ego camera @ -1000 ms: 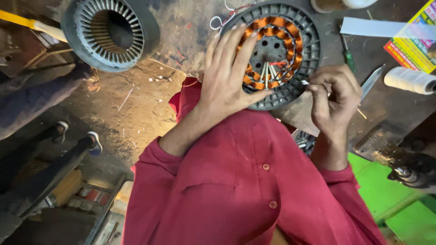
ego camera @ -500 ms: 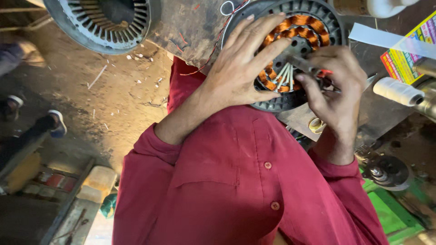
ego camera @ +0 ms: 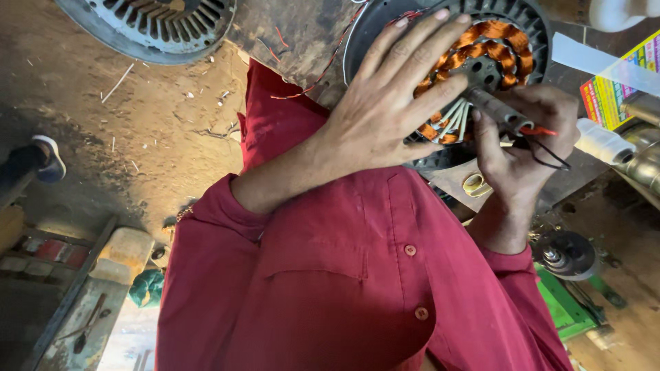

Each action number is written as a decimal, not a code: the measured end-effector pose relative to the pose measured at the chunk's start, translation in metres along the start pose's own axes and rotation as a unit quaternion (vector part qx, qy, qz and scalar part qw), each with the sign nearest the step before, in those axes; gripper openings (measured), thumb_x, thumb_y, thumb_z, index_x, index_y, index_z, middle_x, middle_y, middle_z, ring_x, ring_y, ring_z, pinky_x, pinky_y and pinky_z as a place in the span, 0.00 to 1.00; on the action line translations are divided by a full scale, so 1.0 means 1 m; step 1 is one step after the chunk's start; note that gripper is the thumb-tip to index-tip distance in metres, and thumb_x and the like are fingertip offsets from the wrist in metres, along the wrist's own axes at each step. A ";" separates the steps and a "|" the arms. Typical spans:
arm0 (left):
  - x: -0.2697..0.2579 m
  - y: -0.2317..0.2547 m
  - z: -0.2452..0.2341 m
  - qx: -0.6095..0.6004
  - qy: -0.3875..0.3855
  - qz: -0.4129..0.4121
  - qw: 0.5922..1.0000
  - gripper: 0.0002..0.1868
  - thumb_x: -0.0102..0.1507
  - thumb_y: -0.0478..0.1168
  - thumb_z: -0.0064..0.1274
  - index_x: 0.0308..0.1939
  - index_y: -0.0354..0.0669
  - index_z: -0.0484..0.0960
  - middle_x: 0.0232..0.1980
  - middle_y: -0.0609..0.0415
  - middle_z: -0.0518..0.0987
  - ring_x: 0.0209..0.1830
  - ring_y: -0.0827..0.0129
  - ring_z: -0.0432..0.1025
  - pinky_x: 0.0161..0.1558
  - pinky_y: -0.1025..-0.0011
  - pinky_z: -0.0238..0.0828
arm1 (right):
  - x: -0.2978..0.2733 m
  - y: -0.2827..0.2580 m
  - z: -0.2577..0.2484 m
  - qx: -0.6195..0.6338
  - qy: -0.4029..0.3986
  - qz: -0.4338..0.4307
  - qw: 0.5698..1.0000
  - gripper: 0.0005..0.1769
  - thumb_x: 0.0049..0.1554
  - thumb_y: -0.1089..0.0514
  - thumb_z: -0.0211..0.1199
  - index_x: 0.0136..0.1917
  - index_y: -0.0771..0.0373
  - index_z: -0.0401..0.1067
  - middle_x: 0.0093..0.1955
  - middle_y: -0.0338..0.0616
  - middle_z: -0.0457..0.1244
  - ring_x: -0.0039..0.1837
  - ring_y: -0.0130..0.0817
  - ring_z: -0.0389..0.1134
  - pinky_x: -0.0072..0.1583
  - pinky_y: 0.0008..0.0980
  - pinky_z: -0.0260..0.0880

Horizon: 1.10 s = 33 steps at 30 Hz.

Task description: The person works on a motor stator, inserting white insulating spacers into the slots between copper windings. They use a screwdriver to adjust the components and a pair of scissors to trim excess material. The task involves precise hand movements to fit the parts into the stator assembly.

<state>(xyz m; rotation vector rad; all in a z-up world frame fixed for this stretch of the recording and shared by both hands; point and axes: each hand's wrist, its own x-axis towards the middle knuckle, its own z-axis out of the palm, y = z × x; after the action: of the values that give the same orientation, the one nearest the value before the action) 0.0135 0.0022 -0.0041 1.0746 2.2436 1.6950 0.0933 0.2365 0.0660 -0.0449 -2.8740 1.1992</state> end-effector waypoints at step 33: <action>0.005 0.018 -0.004 -0.057 -0.001 -0.077 0.995 0.19 0.64 0.45 0.57 0.55 0.38 0.82 0.81 0.48 0.56 0.82 0.58 0.52 0.77 0.49 0.39 | -0.010 0.011 0.014 -0.009 0.091 -0.009 0.996 0.29 0.64 0.64 0.72 0.64 0.63 0.52 0.52 0.46 0.55 0.46 0.37 0.62 0.49 0.28 0.64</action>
<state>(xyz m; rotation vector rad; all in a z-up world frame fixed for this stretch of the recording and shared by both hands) 0.0159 0.0040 0.0146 0.8537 2.1390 1.7321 0.1032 0.2333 0.0482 -0.1222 -2.7225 1.1028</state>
